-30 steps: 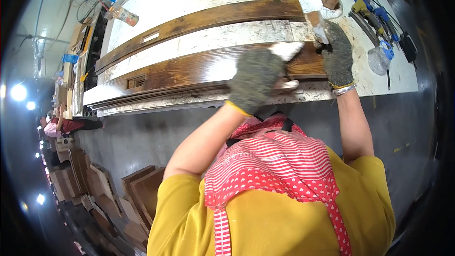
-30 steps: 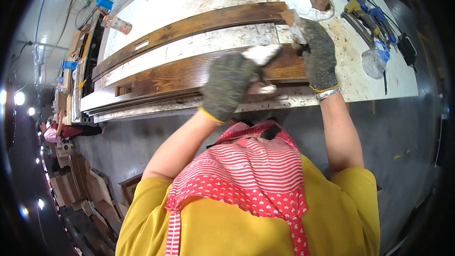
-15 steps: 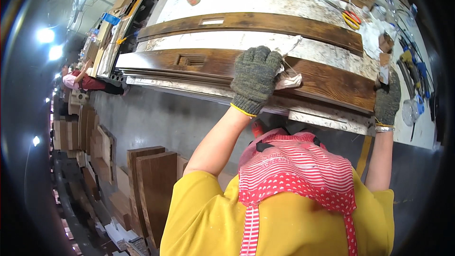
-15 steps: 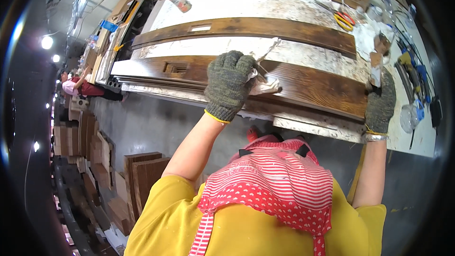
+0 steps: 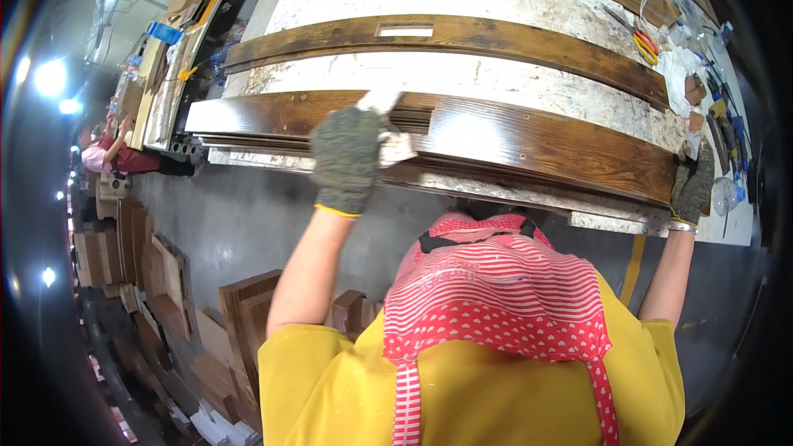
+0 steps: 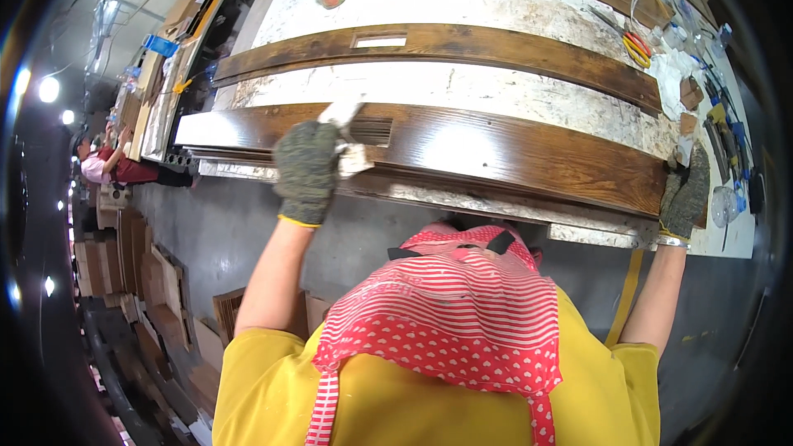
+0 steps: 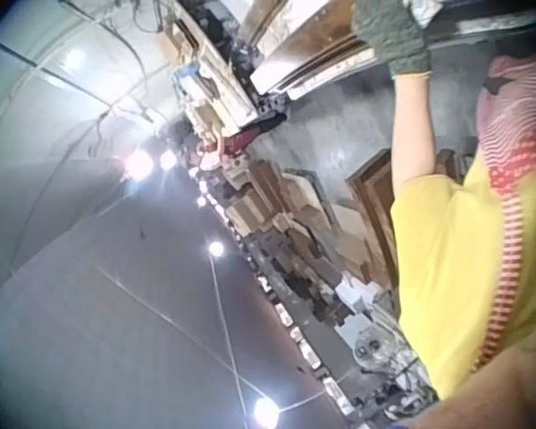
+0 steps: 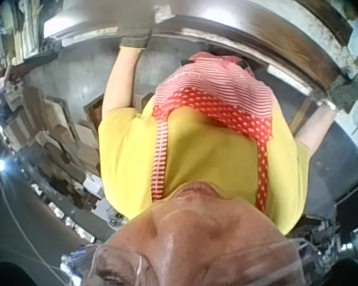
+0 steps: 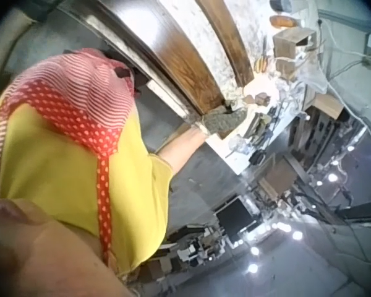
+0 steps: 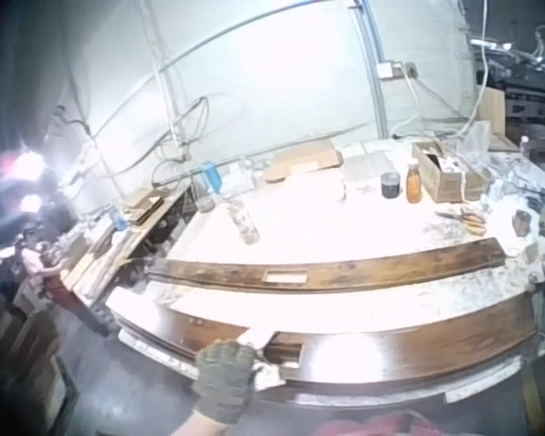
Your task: The person wipes two wooden panels with a cloth, cleaning the surface and the rectangular cutouts.
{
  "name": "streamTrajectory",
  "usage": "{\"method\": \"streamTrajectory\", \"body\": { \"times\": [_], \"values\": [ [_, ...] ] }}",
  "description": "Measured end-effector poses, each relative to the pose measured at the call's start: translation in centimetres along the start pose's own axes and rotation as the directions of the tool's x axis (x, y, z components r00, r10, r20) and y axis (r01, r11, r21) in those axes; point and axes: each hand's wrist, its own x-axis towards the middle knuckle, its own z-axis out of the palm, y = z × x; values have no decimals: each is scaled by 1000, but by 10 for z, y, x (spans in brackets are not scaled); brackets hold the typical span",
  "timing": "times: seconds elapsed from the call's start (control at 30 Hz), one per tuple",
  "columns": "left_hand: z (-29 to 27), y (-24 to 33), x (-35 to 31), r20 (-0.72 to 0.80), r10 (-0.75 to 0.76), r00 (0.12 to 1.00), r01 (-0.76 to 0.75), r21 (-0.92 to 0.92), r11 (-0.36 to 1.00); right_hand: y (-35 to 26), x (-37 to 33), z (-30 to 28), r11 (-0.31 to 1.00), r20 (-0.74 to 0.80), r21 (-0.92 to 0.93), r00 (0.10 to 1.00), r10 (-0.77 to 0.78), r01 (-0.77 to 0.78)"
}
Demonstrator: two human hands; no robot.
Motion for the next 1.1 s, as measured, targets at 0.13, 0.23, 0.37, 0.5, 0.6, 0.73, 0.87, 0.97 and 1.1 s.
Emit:
{"method": "streamTrajectory", "body": {
  "times": [0.13,0.23,0.37,0.5,0.6,0.73,0.87,0.97,1.1],
  "values": [
    [-32,-116,-2,249,-163,955,110,215,970,1,-3,3,999,-94,-43,996,-8,4],
    [-61,-125,14,153,-242,958,218,160,963,-2,-11,10,967,-29,-231,992,-119,109],
    [-43,-38,25,-70,7,998,-20,-189,982,-7,-18,12,686,93,-669,948,-304,285],
    [-23,-59,15,-56,-63,996,59,-71,996,-10,-23,12,182,389,-849,821,-419,495],
    [-29,-137,7,264,-342,902,315,139,939,-16,-29,14,197,393,-843,824,-408,500],
    [-25,-91,44,3,-106,994,105,-192,976,-21,-34,13,-81,485,-863,775,-404,498],
    [-21,89,115,-192,150,970,-235,-577,782,-13,-27,9,-76,538,-817,709,-456,571],
    [-17,131,134,20,465,885,-390,-514,764,-2,-19,10,689,289,-565,891,-351,455],
    [-14,42,131,164,234,958,-209,-156,965,-3,-19,15,972,132,-220,990,-55,83]
  ]
}}
